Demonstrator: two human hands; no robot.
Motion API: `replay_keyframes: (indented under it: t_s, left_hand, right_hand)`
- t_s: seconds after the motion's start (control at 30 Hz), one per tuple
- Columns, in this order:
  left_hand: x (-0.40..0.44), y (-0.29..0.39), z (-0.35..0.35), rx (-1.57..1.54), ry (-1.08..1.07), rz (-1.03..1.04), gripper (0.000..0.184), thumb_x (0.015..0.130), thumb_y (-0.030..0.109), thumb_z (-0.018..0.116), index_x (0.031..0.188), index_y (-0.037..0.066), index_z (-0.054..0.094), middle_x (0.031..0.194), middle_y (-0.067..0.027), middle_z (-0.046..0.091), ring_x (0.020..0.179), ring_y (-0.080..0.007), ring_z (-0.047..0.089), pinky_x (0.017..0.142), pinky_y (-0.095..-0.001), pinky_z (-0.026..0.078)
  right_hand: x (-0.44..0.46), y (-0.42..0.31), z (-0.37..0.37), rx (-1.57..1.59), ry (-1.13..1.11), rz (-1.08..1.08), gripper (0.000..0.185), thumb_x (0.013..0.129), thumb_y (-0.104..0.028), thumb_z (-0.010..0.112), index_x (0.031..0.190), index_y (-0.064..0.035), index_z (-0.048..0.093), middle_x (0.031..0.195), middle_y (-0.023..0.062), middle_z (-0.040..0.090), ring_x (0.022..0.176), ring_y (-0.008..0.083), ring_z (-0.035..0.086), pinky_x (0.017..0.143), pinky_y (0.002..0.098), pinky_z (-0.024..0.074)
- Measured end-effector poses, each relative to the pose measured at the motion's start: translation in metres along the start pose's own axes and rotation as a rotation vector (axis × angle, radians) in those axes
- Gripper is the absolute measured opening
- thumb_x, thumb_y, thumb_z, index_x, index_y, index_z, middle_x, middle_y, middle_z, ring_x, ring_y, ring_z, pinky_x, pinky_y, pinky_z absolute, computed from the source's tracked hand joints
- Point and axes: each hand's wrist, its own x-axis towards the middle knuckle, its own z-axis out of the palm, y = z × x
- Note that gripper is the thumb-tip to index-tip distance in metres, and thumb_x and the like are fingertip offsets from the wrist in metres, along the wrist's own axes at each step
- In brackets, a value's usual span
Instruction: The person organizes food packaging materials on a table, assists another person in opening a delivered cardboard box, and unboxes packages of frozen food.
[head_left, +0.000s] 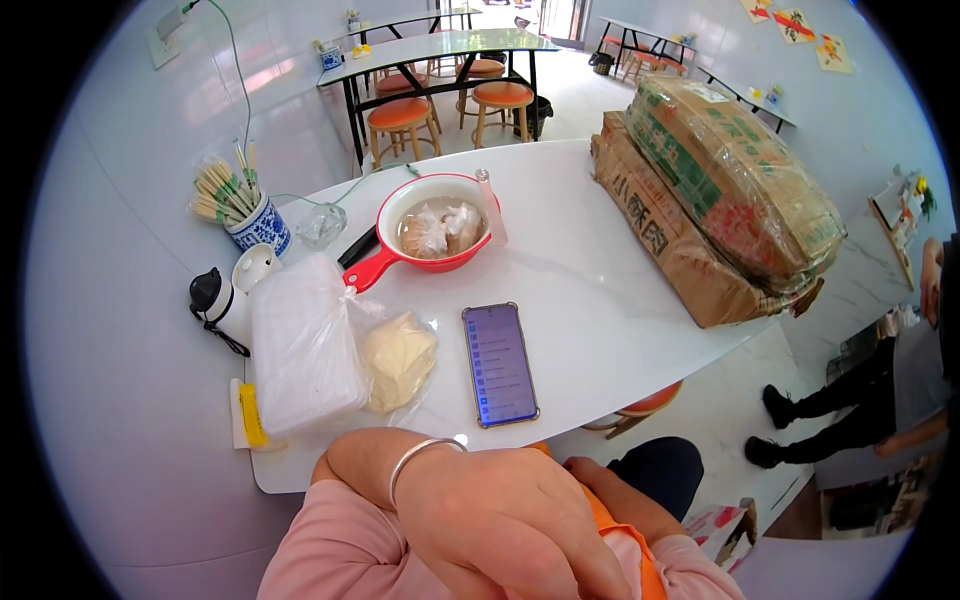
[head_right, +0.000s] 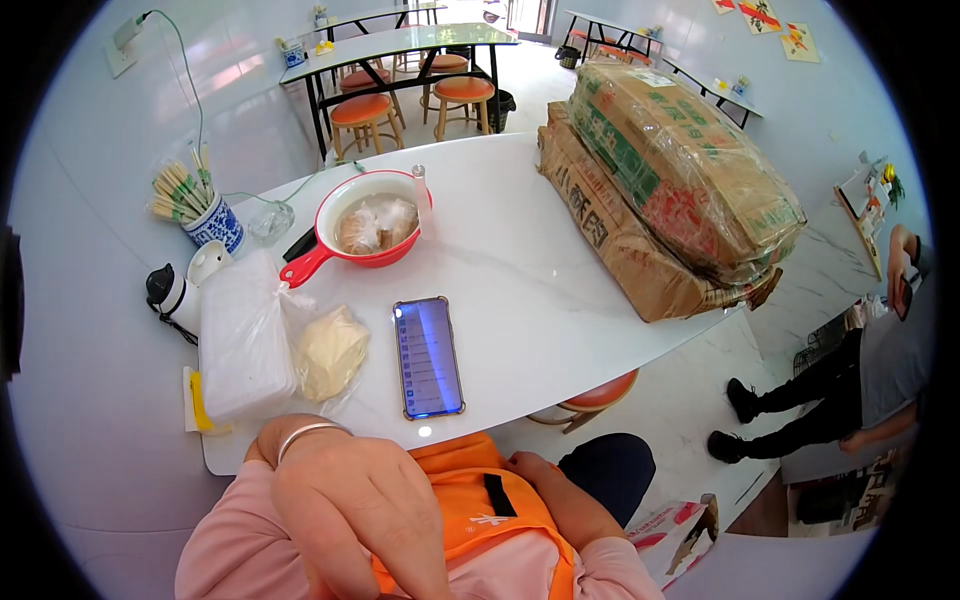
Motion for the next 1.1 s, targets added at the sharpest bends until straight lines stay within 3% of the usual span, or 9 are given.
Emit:
replay_keyframes:
  t_s: [0.13, 0.2, 0.5, 1.1]
  left_hand:
    - [0.002, 0.002, -0.001, -0.032, -0.016, -0.032, 0.032, 0.091, 0.034, 0.065, 0.102, 0.004, 0.064, 0.104, -0.0216, 0.067, 0.072, -0.0302, 0.067, 0.058, -0.0323, 0.052]
    - [0.0, -0.001, -0.001, -0.017, -0.021, -0.006, 0.032, 0.091, 0.033, 0.065, 0.101, 0.003, 0.064, 0.103, -0.0218, 0.067, 0.072, -0.0303, 0.067, 0.058, -0.0324, 0.053]
    - [0.001, 0.001, -0.001, -0.03, 0.004, 0.054, 0.028, 0.093, 0.032, 0.063, 0.095, 0.004, 0.064, 0.101, -0.0227, 0.067, 0.071, -0.0312, 0.067, 0.056, -0.0329, 0.054]
    - [0.001, 0.0, -0.004, -0.124, -0.009, 0.097, 0.028, 0.093, 0.031, 0.063, 0.097, 0.003, 0.063, 0.105, -0.026, 0.064, 0.078, -0.0343, 0.067, 0.061, -0.0351, 0.055]
  right_hand:
    - [0.001, -0.001, -0.003, -0.03, -0.019, -0.046, 0.059, 0.09, -0.059, 0.049, 0.105, -0.0065, 0.07, 0.103, 0.0176, 0.069, 0.098, 0.0338, 0.064, 0.088, 0.0409, 0.0488]
    - [-0.004, -0.012, -0.009, -0.01, -0.051, 0.031, 0.041, 0.086, -0.041, 0.06, 0.109, -0.0077, 0.068, 0.109, 0.0165, 0.068, 0.103, 0.0311, 0.063, 0.09, 0.0398, 0.0482]
    - [-0.002, -0.005, -0.003, 0.008, -0.028, 0.041, 0.054, 0.091, -0.056, 0.052, 0.108, -0.007, 0.068, 0.105, 0.0167, 0.068, 0.099, 0.0317, 0.064, 0.089, 0.0403, 0.0483]
    - [0.001, -0.005, -0.002, -0.028, -0.016, 0.041, 0.051, 0.09, -0.052, 0.054, 0.107, -0.0068, 0.068, 0.106, 0.0169, 0.068, 0.099, 0.0319, 0.064, 0.088, 0.04, 0.0488]
